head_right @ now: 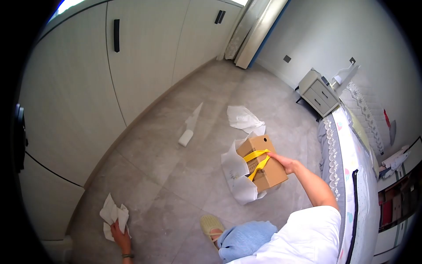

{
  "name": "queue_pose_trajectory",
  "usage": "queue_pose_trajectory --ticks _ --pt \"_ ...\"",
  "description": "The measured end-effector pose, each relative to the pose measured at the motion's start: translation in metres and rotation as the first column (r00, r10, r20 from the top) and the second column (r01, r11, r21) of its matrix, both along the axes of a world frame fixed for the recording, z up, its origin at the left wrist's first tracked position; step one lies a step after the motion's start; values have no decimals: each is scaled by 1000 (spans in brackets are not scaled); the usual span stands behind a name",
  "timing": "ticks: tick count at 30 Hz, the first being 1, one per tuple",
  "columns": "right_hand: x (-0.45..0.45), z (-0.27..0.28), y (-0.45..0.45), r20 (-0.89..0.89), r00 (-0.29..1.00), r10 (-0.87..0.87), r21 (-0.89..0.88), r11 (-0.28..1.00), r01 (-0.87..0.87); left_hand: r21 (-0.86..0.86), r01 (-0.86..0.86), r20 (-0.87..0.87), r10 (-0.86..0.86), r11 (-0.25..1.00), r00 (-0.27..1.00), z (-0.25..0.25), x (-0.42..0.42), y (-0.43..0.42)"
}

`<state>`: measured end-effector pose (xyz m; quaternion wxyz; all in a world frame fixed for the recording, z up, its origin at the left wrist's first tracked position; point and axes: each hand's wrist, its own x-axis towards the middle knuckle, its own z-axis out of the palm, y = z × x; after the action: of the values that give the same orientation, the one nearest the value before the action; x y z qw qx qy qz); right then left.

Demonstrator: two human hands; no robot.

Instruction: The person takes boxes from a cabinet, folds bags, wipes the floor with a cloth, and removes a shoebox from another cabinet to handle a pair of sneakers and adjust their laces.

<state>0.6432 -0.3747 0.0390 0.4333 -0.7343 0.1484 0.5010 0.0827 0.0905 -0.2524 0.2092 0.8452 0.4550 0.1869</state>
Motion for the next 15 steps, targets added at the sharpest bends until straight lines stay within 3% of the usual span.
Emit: queue_pose_trajectory --ticks 1,3,5,7,8,10,11,13,14,15 --pt "-1 -5 -1 7 1000 5 1 1000 -5 -5 -6 -4 6 1000 1000 4 1 -1" --pt "-11 -23 -1 272 958 -91 136 989 55 -13 -25 -1 25 1000 1000 1 2 -2" --pt "-10 -26 -3 312 940 -135 161 983 88 11 -12 8 12 1000 1000 -3 -1 -1" --pt "-21 -20 3 678 715 -168 209 977 31 9 -8 0 8 1000 1000 -6 -4 2" --pt "-21 -23 2 679 715 -170 207 978 36 6 -1 -8 1 1000 1000 -8 -5 2" --pt "-19 -27 5 912 404 -78 112 992 -62 27 -2 -13 2 1000 1000 -11 -5 2" --pt "-20 -30 7 912 402 -81 114 992 -60 49 -7 -19 8 999 1000 -13 -5 3" --pt "-30 -23 20 992 14 128 -128 991 25 30 -8 2 8 1000 1000 -13 -3 5" --pt "-35 -18 24 991 18 131 -131 991 15 5 -13 20 13 1000 1000 -13 -6 3" --pt "-38 -14 29 940 -193 281 -280 959 33 3 -30 10 30 1000 1000 -13 -7 4"
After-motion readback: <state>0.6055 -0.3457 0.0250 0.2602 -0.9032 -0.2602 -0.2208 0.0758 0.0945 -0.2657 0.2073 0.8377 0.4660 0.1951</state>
